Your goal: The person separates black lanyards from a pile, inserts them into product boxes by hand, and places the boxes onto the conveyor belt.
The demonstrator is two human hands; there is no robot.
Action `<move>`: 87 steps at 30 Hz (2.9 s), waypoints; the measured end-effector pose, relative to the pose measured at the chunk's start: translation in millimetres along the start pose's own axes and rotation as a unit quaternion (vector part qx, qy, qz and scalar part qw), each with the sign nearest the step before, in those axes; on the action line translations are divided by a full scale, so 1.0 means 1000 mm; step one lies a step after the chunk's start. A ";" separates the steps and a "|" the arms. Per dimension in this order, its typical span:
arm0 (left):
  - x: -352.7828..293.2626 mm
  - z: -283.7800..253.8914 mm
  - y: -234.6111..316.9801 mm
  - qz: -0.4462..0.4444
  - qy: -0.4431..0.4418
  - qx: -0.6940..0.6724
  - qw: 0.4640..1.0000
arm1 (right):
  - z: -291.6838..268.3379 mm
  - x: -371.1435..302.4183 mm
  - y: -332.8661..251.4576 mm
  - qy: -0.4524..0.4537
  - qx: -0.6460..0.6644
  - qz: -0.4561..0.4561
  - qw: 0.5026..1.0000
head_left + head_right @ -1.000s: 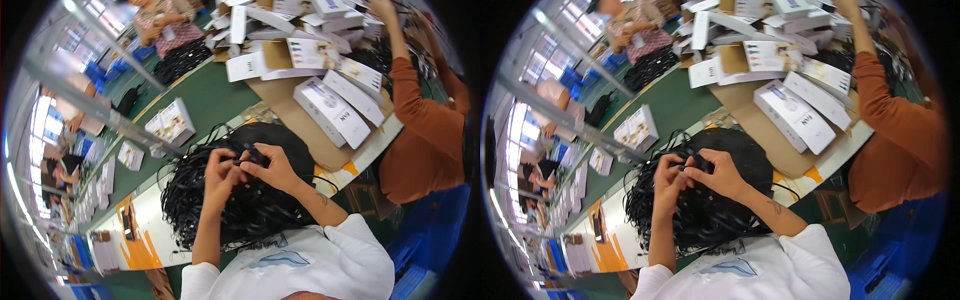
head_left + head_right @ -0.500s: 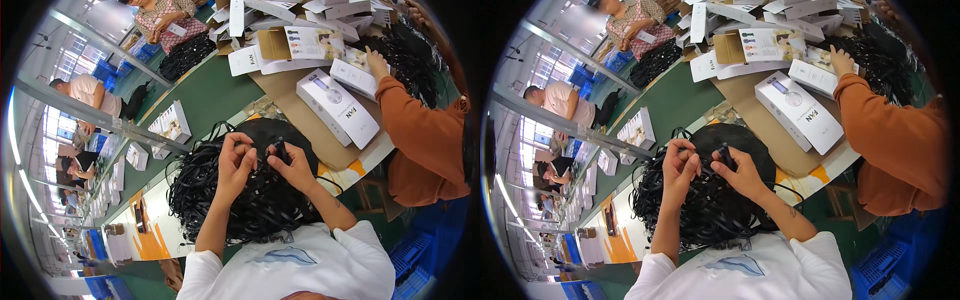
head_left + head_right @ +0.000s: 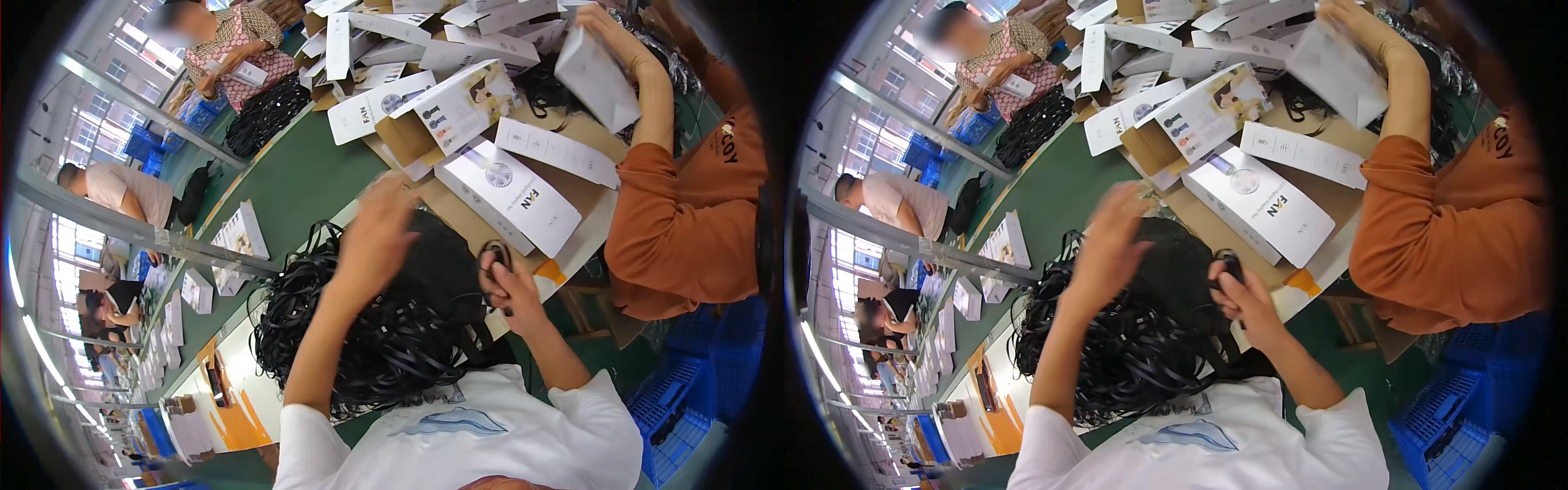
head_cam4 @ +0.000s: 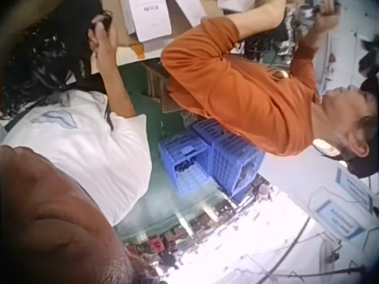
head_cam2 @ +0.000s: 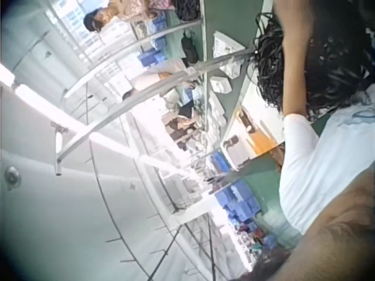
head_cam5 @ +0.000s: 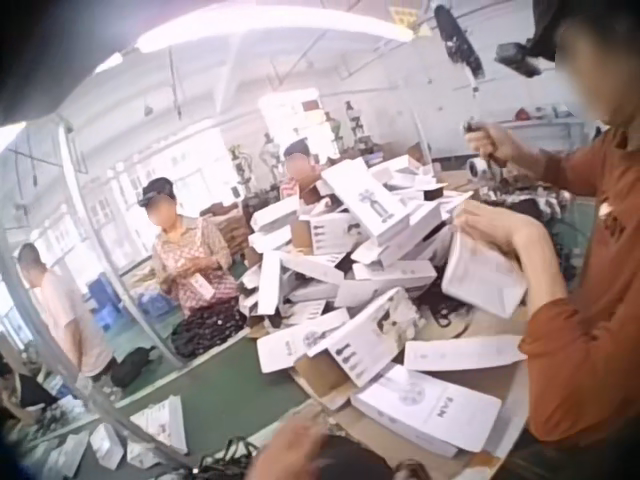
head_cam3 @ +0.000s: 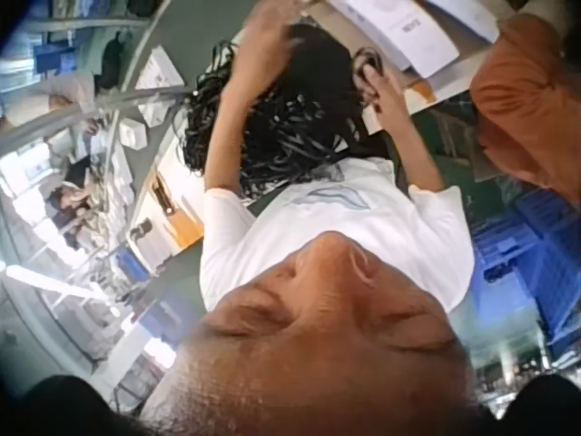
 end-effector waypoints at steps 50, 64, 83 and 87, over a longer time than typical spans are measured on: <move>-0.208 -0.142 -0.034 -0.164 0.052 -0.659 0.732 | 0.390 -0.122 0.025 -0.607 -0.566 -0.373 0.415; -0.185 -0.160 -0.089 -0.156 0.294 -0.628 0.703 | 0.141 0.049 0.086 -0.111 -0.381 -0.099 0.912; -0.271 -0.105 -0.058 -0.357 0.219 -0.099 0.903 | 0.162 0.369 0.148 0.030 -0.546 -0.167 0.821; -0.257 -0.109 -0.078 -0.360 0.222 -0.024 0.906 | 0.193 0.306 0.140 -0.188 -0.548 -0.301 0.757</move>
Point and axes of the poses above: each hand's wrist, its own x-axis towards the middle knuckle, its own z-axis out of the palm, y = z × x, the point moved 9 cm from there along x, towards the middle knuckle, and after that the axes turned 10 degrees about y, right-handed, at the moved point
